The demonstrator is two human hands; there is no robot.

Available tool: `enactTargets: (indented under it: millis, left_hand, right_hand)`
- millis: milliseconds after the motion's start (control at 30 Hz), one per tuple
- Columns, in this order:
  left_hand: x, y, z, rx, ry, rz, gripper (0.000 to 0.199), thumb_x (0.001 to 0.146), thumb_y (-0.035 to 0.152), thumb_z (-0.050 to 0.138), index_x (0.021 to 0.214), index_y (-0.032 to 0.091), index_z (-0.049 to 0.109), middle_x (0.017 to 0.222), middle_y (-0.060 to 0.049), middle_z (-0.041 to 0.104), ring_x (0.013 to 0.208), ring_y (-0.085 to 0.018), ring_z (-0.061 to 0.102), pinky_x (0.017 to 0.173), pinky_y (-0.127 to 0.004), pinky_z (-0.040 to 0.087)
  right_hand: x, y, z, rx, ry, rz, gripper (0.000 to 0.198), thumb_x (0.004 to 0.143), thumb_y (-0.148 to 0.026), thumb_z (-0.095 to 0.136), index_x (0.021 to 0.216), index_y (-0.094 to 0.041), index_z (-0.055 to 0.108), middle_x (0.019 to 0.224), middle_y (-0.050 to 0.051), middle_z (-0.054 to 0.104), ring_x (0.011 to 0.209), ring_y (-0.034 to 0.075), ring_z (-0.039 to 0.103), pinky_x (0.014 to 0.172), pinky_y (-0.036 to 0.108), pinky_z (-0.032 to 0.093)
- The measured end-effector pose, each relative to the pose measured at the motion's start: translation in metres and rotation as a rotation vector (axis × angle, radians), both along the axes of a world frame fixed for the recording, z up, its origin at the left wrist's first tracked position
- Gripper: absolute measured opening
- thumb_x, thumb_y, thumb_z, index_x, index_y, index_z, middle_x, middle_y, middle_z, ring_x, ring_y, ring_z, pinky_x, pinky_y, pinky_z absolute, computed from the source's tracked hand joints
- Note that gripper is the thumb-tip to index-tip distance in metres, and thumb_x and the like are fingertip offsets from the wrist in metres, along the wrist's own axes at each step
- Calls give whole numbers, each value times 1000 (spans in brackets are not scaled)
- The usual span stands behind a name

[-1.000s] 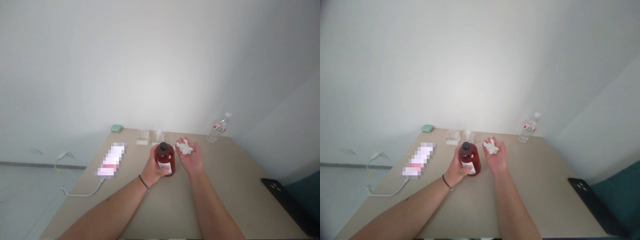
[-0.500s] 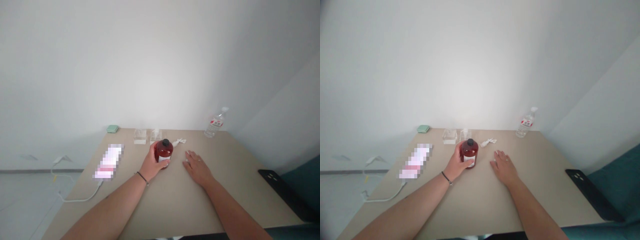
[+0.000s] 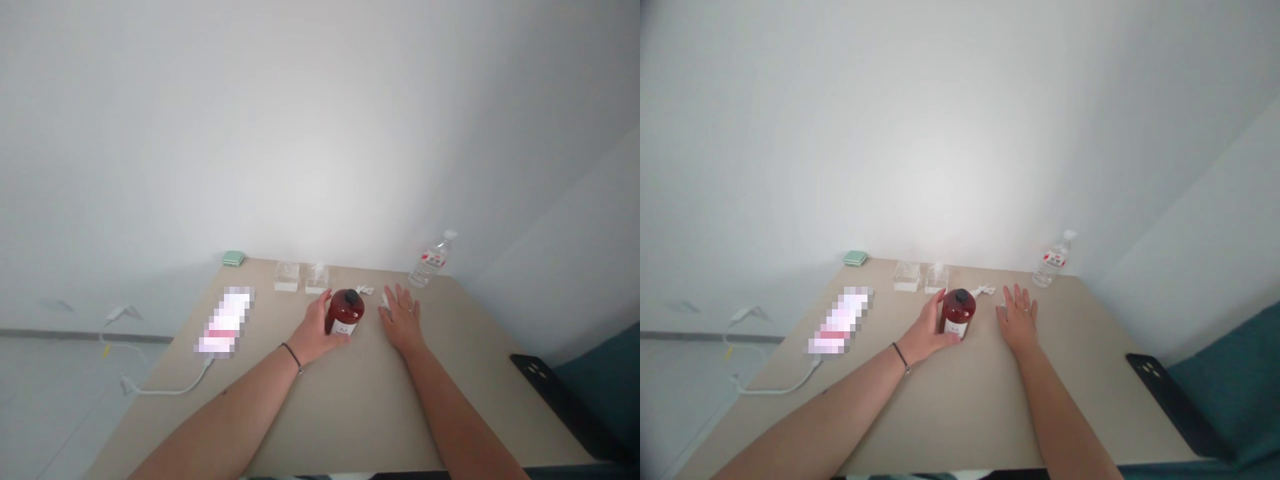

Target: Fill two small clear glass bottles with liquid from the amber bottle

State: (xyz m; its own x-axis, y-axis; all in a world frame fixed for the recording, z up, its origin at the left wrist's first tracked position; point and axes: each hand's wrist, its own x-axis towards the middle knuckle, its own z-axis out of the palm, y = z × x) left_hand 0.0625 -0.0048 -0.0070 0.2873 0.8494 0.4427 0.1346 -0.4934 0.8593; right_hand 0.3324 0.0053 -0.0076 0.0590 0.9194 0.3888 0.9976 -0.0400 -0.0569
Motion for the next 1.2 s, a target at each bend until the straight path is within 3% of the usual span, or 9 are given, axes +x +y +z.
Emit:
enactTargets:
  millis: [67, 133, 233, 367, 600, 733, 867, 1033, 1200]
  left_hand:
    - [-11, 9, -1, 101, -25, 160, 66, 84, 33, 66, 142, 21, 35, 140, -16, 46, 133, -30, 44, 112, -52, 33]
    - [-22, 22, -2, 210, 2, 378, 54, 85, 28, 62, 134, 20, 41, 134, -15, 50, 129, -29, 46, 112, -52, 32]
    - [-34, 45, -5, 222, 80, 672, 60, 75, 20, 69, 129, 15, 43, 127, -17, 51, 129, -34, 44, 112, -55, 29]
    - [-40, 68, -10, 145, 120, 828, 72, 70, 18, 73, 133, 12, 37, 138, -23, 42, 137, -36, 36, 114, -54, 26]
    - [-49, 84, -7, -88, 58, 806, 96, 63, 31, 85, 140, 16, 29, 139, -22, 48, 132, -33, 48, 109, -47, 36]
    - [-48, 82, -5, -239, 84, 768, 96, 69, 36, 81, 145, 20, 24, 129, -22, 60, 119, -33, 60, 99, -47, 43]
    - [-48, 78, -1, -271, 50, 776, 86, 69, 34, 80, 140, 21, 33, 131, -20, 59, 119, -31, 60, 100, -45, 43]
    - [-54, 63, 5, -259, 31, 777, 73, 69, 30, 79, 131, 19, 43, 128, -19, 60, 119, -31, 59, 101, -47, 42]
    - [-66, 32, 8, -217, 10, 731, 69, 65, 28, 81, 125, 19, 50, 122, -15, 62, 118, -32, 59, 102, -48, 42]
  right_hand:
    - [-11, -3, 5, 70, -1, 59, 53, 95, -25, 30, 148, -18, 39, 157, 14, 33, 147, 29, 24, 116, 56, 19]
    - [-25, 1, 9, 62, -36, 119, 54, 91, -15, 32, 144, -21, 45, 153, 11, 40, 145, 26, 29, 117, 53, 19]
    - [-46, 16, 13, -41, -91, 167, 53, 87, -14, 41, 137, -29, 54, 155, 9, 39, 144, 31, 29, 115, 59, 16]
    - [-62, 33, 15, -148, -87, 181, 47, 86, -23, 52, 132, -32, 58, 157, 11, 35, 144, 37, 27, 111, 67, 14]
    - [-59, 33, 16, -105, -122, 234, 41, 86, -20, 49, 125, -27, 62, 152, 10, 43, 142, 33, 32, 113, 65, 8]
    - [-59, 35, 16, -112, -119, 261, 44, 85, -16, 47, 126, -25, 61, 150, 10, 46, 140, 33, 35, 113, 65, 5]
    - [-58, 37, 16, -67, -113, 297, 39, 88, -18, 46, 122, -25, 64, 147, 9, 50, 138, 32, 38, 114, 63, 2]
    - [-48, 26, 32, 258, 70, 194, 34, 95, -32, 40, 116, -22, 64, 129, 12, 63, 122, 29, 51, 114, 55, 15]
    - [-49, -18, 61, 655, 577, 72, 44, 90, -52, 50, 111, -15, 61, 112, 18, 64, 111, 31, 55, 102, 51, 35]
